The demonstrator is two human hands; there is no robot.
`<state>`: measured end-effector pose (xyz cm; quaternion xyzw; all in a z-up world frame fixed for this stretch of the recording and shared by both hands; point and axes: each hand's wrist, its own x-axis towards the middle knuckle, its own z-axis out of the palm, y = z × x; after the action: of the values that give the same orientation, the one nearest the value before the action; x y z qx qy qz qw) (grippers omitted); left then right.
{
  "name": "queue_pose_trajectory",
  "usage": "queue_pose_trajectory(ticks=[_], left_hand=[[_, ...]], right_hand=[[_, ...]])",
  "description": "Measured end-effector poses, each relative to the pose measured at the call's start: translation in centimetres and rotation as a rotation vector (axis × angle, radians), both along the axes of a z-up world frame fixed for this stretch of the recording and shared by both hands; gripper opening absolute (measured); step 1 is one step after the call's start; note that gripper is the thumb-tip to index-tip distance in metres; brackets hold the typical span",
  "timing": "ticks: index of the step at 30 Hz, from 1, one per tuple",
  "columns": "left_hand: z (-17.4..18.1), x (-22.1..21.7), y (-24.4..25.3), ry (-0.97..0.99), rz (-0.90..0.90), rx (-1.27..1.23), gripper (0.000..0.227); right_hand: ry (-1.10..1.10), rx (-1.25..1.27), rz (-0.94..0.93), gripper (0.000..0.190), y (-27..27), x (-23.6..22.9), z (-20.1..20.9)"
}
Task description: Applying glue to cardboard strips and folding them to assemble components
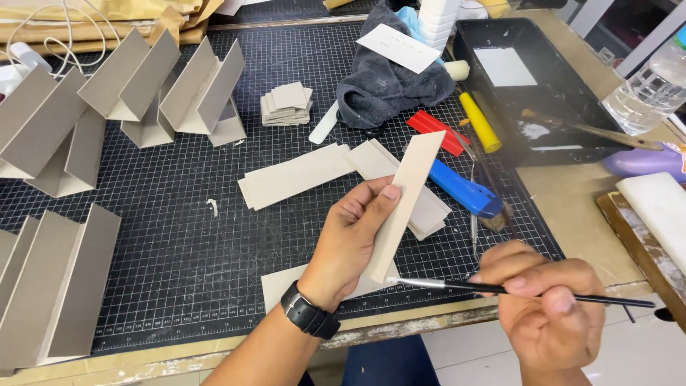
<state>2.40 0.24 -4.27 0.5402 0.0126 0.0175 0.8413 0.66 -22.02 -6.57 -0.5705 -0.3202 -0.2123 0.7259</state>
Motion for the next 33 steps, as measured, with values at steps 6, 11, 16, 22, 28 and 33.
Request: queue_pose_trajectory(ticks=[6, 11, 16, 22, 28, 33], left_hand=[[0.1, -0.1, -0.1, -0.002, -0.006, 0.004, 0.04], [0.0, -0.1, -0.2, 0.001, -0.026, -0.038, 0.039], [0.4, -0.2, -0.1, 0.021, -0.034, -0.024, 0.039], [0.5, -0.4, -0.2, 0.029, -0.079, -0.025, 0.041], [0.6, -0.4, -0.4, 0.034, -0.103, -0.036, 0.041], [0.9, -0.5, -0.5, 0.052, -0.121, -0.018, 0.041]], right_hand=[[-0.055, 0.002, -0.055, 0.027, 0.2, 1.1, 0.2], [-0.156, 0.02, -0.007, 0.024, 0.5, 2.8, 0.8], [-0.185, 0.032, 0.062, 0.023, 0.2, 3.2, 0.9], [-0.11, 0.065, -0.103, 0.025, -0.1, 3.9, 1.5], [-0.101, 0.107, -0.111, 0.022, -0.4, 5.5, 2.0], [-0.112, 0.101, -0.138, 0.023, -0.7, 6.2, 2.0]])
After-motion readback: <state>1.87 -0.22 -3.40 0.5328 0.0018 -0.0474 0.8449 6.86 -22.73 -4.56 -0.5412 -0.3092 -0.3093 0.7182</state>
